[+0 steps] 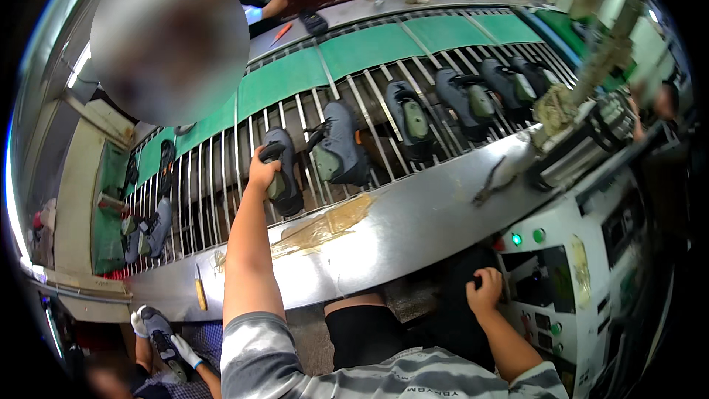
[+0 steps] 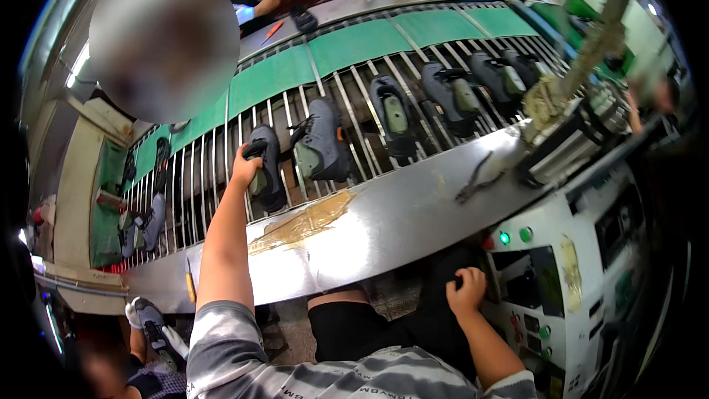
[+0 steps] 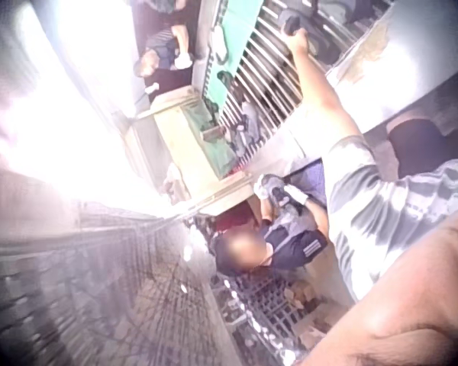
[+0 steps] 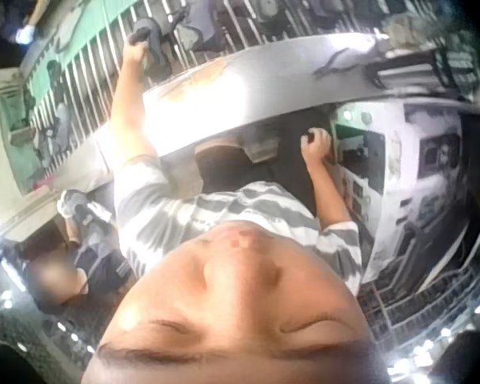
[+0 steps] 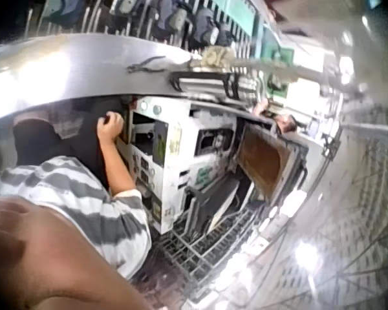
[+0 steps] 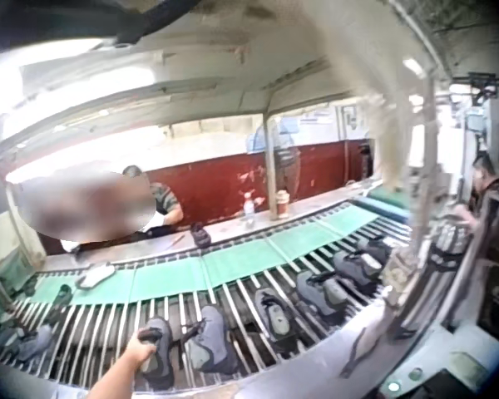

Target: The person picks up a shoe from a conveyor belt, places it into a press machine to attach the sole, presses buttons to operate the machine, and then removes the shoe and places it back onto the conveyor belt.

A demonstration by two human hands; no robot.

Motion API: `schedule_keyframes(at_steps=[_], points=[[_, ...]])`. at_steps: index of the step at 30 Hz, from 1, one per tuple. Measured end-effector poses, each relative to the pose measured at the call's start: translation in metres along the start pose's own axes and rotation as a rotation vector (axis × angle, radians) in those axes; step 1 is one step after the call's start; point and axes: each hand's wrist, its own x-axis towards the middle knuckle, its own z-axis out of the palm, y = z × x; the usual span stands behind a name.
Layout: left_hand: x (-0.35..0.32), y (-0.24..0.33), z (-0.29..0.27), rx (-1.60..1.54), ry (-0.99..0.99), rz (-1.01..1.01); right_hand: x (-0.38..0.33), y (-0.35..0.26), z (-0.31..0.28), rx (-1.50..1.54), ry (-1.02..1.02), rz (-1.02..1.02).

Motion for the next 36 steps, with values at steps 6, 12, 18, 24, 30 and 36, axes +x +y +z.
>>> schedule_keyframes(at_steps=[6,12,18,24,30,36], points=[[-0.095,0.051,0.045,0.476,0.699,0.464,0.028,-0.145,-0.001,0.573,-0.159,-0.164],[-0.232,0.053,0.155,0.181,0.422,0.190,0.004,-0.271,-0.080,1.009,-0.386,-0.611],[-0.323,0.054,0.178,0.237,0.263,0.272,-0.037,-0.243,-0.089,0.951,-0.379,-0.465],[-0.295,0.003,0.201,0.398,0.258,0.450,-0.077,-0.227,-0.101,1.023,-0.376,-0.350],[-0.267,-0.042,0.223,0.464,0.331,0.603,-0.074,-0.219,-0.100,1.042,-0.216,-0.489],[-0.270,-0.037,0.221,0.376,0.309,0.635,-0.086,-0.203,-0.089,0.970,-0.437,-0.379]])
